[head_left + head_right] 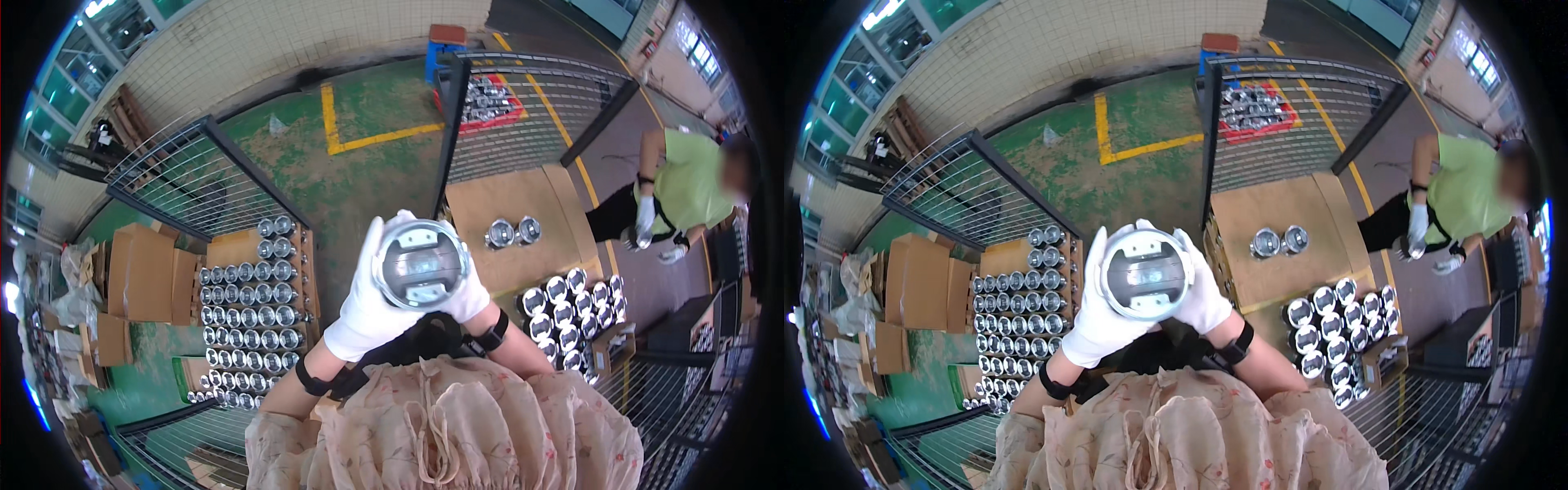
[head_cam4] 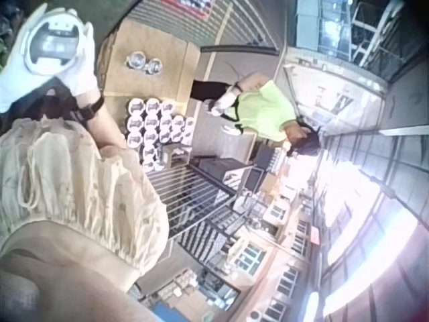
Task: Inspecting and organizing engine pistons in a manufacturing facility.
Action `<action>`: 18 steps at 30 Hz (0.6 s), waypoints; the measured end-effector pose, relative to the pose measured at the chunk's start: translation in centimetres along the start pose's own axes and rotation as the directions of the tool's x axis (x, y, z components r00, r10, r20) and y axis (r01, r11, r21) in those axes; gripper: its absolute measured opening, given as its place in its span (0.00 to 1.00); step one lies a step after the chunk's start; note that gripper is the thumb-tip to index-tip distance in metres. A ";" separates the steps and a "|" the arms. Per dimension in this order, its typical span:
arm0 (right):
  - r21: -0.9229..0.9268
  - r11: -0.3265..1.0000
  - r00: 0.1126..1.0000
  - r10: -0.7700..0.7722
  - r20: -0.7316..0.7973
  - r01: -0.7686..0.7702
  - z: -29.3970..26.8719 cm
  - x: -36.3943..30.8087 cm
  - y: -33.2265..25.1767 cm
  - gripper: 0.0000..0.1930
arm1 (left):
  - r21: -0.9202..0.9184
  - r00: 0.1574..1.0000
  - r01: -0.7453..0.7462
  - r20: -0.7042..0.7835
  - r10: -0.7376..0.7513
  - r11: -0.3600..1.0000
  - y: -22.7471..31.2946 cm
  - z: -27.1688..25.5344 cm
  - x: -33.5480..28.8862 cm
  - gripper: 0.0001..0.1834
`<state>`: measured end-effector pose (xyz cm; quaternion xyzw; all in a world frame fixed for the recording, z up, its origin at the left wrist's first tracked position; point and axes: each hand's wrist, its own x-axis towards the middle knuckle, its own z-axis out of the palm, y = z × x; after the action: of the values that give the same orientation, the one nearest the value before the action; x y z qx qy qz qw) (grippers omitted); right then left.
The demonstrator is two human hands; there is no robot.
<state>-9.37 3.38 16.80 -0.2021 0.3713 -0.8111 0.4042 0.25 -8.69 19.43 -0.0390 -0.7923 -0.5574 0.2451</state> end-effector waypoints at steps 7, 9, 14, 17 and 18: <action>0.688 0.639 0.939 0.225 0.260 -0.344 -4.7 0.1 0.0 0.28 | 0.130 0.971 -0.219 0.129 0.203 0.967 -1.0 1.1 1.0 0.63; 0.376 0.892 0.967 0.251 0.051 -0.252 -10.1 -1.3 2.5 0.28 | 0.191 0.977 -0.181 0.148 0.154 0.965 -0.8 2.0 1.6 0.62; -0.611 0.758 0.973 0.189 -0.129 -0.229 -10.1 -4.1 -1.7 0.29 | 0.405 0.937 -0.243 0.333 0.105 0.882 -4.0 3.4 1.2 0.55; -0.474 0.696 0.841 0.435 -0.320 -0.540 -10.3 -5.9 1.2 0.24 | 0.412 0.910 -0.225 0.412 0.040 0.883 -6.4 5.4 -0.2 0.56; -0.444 0.674 0.804 0.451 -0.387 -0.591 -11.1 -6.2 2.1 0.22 | 0.405 0.902 -0.193 0.432 -0.002 0.894 -7.5 6.2 -0.8 0.56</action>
<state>-11.57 12.38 7.88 -0.0910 0.6748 -0.5386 0.4963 -3.65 -5.76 11.03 -0.1419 -0.9281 -0.3298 0.0985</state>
